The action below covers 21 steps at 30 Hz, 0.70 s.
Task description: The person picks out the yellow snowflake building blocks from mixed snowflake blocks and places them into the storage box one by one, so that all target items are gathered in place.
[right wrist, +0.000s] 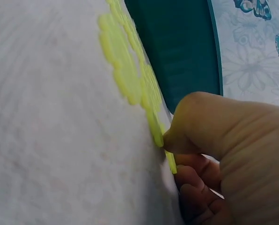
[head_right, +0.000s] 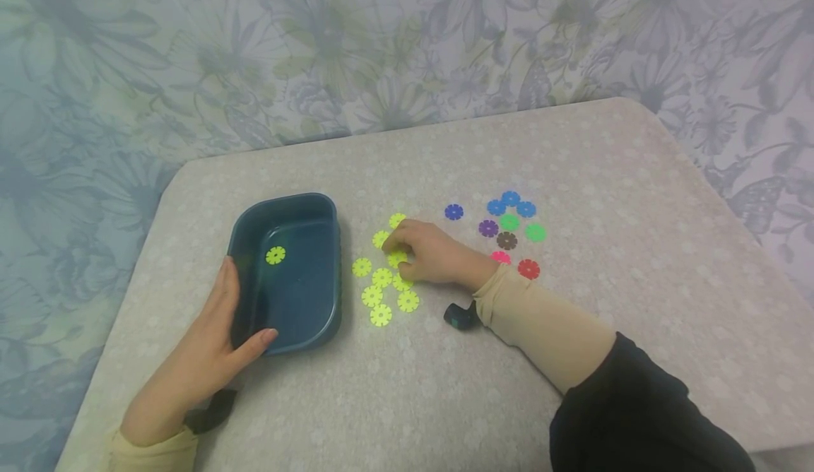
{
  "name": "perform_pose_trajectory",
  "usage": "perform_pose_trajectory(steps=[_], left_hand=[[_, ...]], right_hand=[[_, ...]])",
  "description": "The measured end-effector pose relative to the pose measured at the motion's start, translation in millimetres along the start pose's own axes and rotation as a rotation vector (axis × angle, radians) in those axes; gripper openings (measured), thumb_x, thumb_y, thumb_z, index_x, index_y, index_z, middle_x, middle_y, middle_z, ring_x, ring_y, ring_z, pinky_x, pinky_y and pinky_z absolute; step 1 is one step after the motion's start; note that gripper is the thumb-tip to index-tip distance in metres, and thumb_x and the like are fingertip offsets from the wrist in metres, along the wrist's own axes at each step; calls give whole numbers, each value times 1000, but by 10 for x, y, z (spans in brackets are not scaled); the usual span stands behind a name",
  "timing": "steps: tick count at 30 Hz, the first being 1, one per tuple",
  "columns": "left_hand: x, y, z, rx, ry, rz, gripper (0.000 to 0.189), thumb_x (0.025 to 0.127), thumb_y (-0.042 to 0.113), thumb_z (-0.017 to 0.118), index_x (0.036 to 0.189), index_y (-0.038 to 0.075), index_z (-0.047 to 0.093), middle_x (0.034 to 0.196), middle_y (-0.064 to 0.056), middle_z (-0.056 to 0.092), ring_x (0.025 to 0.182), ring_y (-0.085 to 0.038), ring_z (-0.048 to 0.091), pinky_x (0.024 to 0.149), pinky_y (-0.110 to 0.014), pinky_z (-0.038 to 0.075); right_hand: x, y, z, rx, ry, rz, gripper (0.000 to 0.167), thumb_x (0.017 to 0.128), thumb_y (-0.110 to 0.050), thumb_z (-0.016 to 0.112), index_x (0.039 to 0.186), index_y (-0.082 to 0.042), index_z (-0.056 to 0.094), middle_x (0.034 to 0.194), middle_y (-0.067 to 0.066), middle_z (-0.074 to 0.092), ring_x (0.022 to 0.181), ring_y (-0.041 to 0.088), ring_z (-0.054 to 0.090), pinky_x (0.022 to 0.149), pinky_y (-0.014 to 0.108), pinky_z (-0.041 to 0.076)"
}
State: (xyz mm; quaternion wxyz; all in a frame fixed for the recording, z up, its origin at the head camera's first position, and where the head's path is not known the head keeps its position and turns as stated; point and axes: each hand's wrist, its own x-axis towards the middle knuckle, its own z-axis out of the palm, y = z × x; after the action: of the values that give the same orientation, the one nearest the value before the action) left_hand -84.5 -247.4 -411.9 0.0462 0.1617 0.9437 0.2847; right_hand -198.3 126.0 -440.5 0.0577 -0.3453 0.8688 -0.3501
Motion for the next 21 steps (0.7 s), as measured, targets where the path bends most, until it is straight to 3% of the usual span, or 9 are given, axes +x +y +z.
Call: perform_pose_trajectory(steps=[14,21], left_hand=[[-9,-2,-5,-21,-6,2,118,95,45,73,163,14,-18,171,-9,-22,159,-33,-7,122,-65,12],[-12,13,-13,-18,-12,-5,118,95,47,72,163,14,-18,171,-7,-22,159,-33,-7,122,-66,13]], right_hand=[[25,-6,-8,-72,-63,27,39,82,-4,68,121,-8,73,112,3,67,96,17,58,86,34,52],[17,-17,-12,-72,-57,37,37,82,-5,69,118,-8,73,107,2,65,94,18,57,83,33,51]])
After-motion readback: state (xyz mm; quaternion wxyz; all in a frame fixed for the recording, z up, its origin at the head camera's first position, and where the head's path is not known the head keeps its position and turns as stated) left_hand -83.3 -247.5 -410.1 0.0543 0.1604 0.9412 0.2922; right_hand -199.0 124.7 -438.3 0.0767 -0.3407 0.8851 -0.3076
